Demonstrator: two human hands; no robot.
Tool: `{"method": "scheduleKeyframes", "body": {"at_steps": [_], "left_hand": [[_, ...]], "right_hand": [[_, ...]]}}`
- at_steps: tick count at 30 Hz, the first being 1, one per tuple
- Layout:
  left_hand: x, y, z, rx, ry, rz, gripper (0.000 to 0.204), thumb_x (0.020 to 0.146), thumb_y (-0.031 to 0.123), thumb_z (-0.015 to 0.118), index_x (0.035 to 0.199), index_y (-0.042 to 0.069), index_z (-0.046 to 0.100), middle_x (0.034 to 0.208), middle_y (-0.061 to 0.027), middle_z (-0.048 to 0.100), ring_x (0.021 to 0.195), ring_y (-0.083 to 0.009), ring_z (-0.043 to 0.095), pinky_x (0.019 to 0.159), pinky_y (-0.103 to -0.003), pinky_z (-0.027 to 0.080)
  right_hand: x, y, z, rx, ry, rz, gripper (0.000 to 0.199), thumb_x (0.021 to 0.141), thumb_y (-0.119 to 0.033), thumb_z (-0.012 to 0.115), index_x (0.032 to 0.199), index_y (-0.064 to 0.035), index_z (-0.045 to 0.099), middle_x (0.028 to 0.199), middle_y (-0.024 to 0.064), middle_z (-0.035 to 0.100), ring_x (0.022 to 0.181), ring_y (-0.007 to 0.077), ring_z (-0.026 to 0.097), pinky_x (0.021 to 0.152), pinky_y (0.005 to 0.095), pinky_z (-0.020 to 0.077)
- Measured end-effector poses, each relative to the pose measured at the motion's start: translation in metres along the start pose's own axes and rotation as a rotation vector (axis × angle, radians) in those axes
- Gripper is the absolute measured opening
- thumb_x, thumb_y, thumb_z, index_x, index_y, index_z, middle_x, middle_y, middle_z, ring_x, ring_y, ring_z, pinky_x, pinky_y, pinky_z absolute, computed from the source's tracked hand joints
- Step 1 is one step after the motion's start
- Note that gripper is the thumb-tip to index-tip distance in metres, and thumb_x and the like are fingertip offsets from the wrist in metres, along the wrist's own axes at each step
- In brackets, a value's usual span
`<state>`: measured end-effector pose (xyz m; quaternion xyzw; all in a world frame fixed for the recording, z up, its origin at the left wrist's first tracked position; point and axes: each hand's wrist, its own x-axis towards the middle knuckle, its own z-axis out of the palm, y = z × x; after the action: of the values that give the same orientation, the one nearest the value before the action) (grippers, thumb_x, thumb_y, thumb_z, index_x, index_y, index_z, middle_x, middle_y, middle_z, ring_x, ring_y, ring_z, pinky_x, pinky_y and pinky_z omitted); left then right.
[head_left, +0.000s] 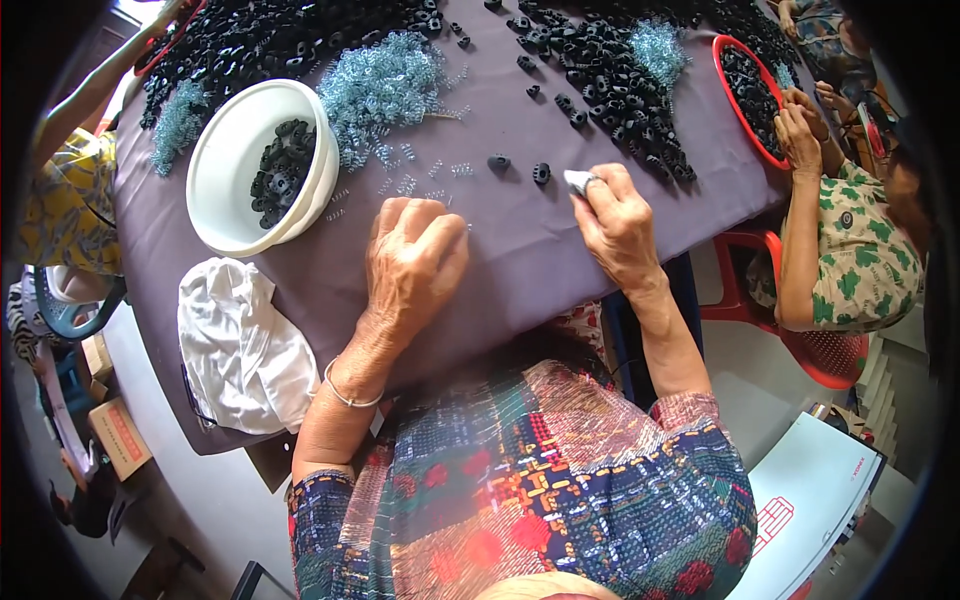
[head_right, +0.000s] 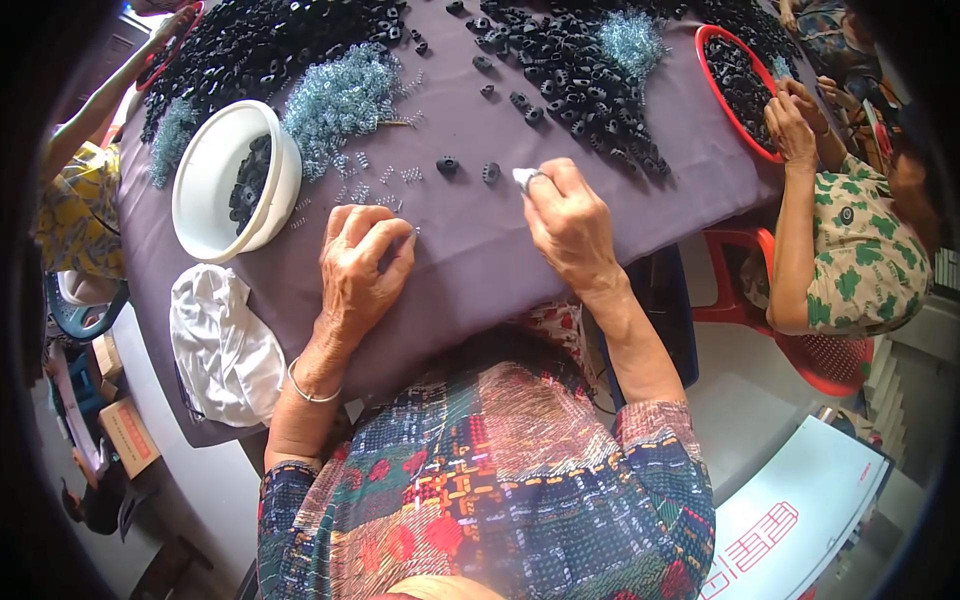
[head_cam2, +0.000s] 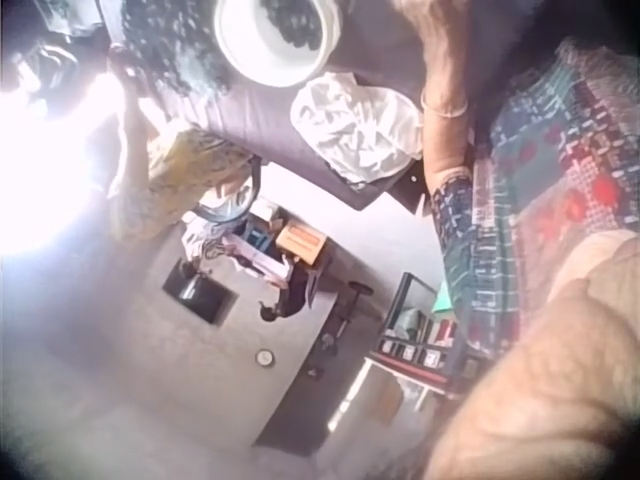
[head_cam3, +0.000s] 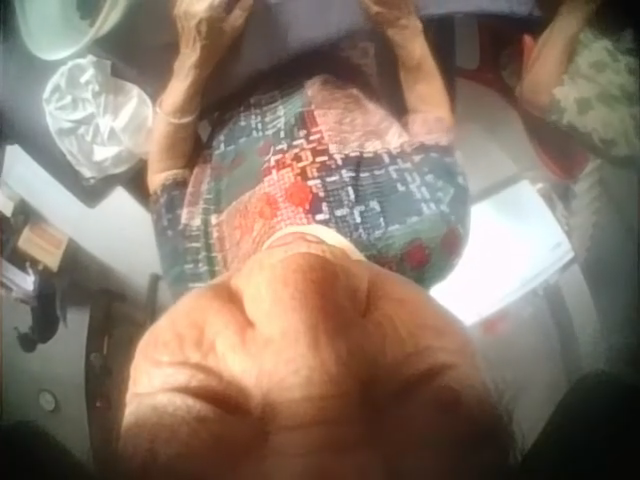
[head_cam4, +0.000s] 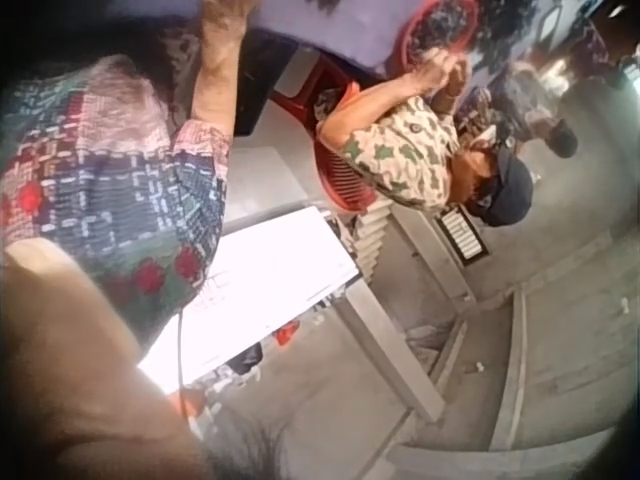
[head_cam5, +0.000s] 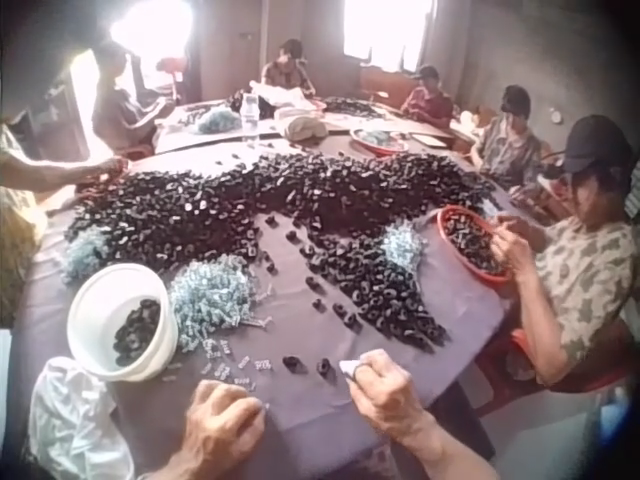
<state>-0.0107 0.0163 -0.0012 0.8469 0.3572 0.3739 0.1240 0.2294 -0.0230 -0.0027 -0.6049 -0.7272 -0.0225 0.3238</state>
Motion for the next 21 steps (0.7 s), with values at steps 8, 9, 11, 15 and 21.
{"method": "scheduleKeyframes", "body": {"at_steps": [8,9,11,15,21], "left_hand": [[0.000,-0.001,0.002,0.055,0.013,-0.046,0.016,0.066,0.004,0.069,0.079,0.009,0.061,0.089,-0.0048,0.058,0.085,-0.0262,0.053,0.075,-0.037,0.044],[0.000,0.000,0.002,0.055,0.003,-0.046,0.016,0.066,0.004,0.069,0.079,0.009,0.061,0.089,-0.0049,0.058,0.085,-0.0263,0.053,0.075,-0.037,0.044],[0.000,0.000,0.002,0.056,0.010,-0.044,0.016,0.066,0.004,0.069,0.079,0.009,0.061,0.089,-0.0050,0.058,0.085,-0.0265,0.053,0.075,-0.038,0.044],[0.000,0.000,0.001,0.049,0.023,-0.029,0.016,0.066,0.004,0.069,0.080,0.008,0.061,0.088,-0.0053,0.057,0.084,-0.0273,0.053,0.074,-0.038,0.044],[0.000,0.002,-0.002,0.050,0.002,-0.035,0.018,0.066,0.002,0.070,0.081,0.008,0.062,0.089,-0.0060,0.058,0.086,-0.0287,0.053,0.076,-0.038,0.044]], "right_hand": [[0.025,-0.005,0.013,-0.093,0.101,-0.095,0.022,0.067,-0.003,0.073,0.087,-0.0028,0.064,0.095,0.0089,0.057,0.086,0.0267,0.058,0.074,0.0372,0.0489],[0.028,-0.012,0.011,-0.077,0.048,-0.109,0.025,0.070,-0.002,0.072,0.093,0.0009,0.064,0.097,0.0124,0.058,0.088,0.0296,0.059,0.077,0.0373,0.0498],[0.032,-0.021,0.016,-0.085,-0.011,-0.120,0.027,0.069,-0.004,0.072,0.094,0.0008,0.064,0.100,0.0125,0.057,0.089,0.0298,0.058,0.079,0.0381,0.0487],[0.034,-0.028,0.031,-0.083,-0.029,-0.115,0.036,0.071,-0.004,0.069,0.107,-0.0064,0.066,0.098,0.0103,0.056,0.089,0.0275,0.057,0.077,0.0363,0.0494],[0.035,-0.027,0.046,-0.038,0.052,-0.193,0.025,0.072,-0.001,0.066,0.096,-0.0026,0.066,0.094,0.0120,0.058,0.085,0.0281,0.058,0.073,0.0366,0.0502]]}}
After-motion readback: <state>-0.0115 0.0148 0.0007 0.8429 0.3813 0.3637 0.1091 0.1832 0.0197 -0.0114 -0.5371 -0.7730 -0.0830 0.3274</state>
